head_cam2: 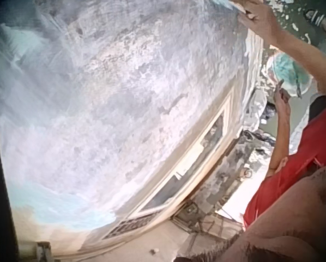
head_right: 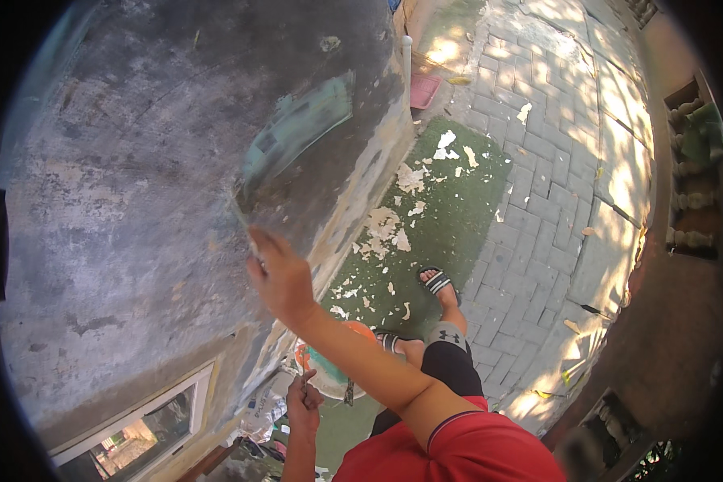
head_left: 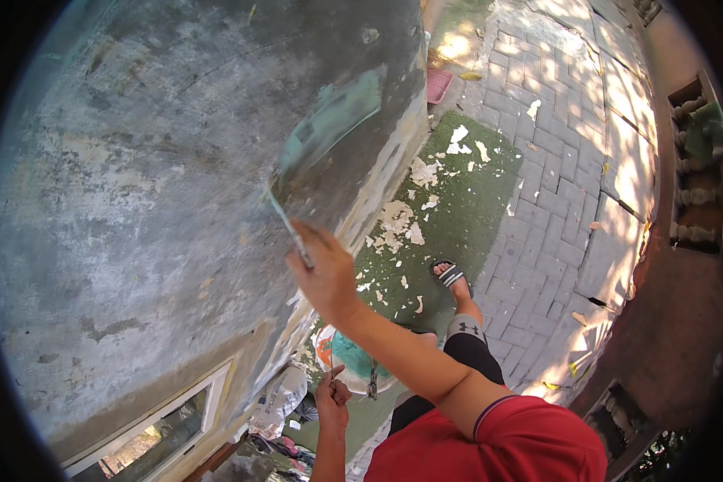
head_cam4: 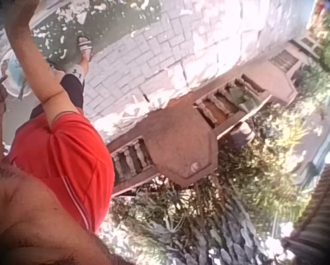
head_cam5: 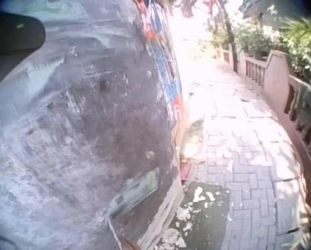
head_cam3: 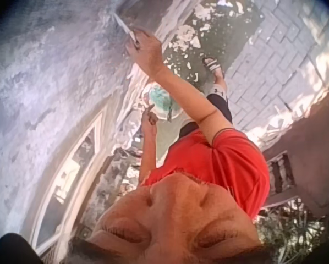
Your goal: The person patches a wall by scooping green putty from a bucket with a putty knife and spreading it over damaged areas on the exterior surface.
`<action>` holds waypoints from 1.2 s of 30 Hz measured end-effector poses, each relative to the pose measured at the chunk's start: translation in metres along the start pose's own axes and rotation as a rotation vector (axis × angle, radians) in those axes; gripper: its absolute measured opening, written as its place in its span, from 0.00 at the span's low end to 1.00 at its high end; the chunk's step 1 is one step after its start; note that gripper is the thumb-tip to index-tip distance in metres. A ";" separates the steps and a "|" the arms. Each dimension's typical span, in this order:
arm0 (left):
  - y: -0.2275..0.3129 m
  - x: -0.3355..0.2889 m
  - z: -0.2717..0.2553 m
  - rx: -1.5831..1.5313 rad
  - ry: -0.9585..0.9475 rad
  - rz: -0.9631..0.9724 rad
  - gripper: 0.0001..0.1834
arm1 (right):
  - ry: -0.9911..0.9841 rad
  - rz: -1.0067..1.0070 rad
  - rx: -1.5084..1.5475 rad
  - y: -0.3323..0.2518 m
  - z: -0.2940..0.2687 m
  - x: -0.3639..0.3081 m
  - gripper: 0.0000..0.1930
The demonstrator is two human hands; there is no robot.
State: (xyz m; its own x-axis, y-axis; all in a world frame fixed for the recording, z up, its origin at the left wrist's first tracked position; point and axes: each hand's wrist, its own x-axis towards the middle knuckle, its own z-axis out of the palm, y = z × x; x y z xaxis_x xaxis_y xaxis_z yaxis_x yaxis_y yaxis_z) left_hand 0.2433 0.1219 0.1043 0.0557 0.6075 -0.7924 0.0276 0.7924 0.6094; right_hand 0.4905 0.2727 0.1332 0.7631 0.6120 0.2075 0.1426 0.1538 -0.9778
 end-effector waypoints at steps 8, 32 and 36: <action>0.000 -0.011 -0.017 -0.077 -0.021 0.034 0.22 | 0.278 -0.039 -0.145 0.060 -0.029 0.096 0.18; -0.008 -0.025 -0.171 -0.074 0.078 0.042 0.20 | 0.225 -0.183 -0.312 -0.015 0.061 0.022 0.22; -0.005 -0.023 -0.180 -0.062 0.109 0.069 0.21 | 0.196 -0.251 -0.363 -0.043 0.102 -0.027 0.22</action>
State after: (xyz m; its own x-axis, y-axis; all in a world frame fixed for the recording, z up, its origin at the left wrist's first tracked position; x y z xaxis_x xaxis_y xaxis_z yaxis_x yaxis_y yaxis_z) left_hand 0.0626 0.1141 0.1147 -0.0536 0.6601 -0.7493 -0.0349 0.7486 0.6621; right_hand 0.3998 0.3290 0.1723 0.7763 0.4275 0.4633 0.5221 -0.0240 -0.8526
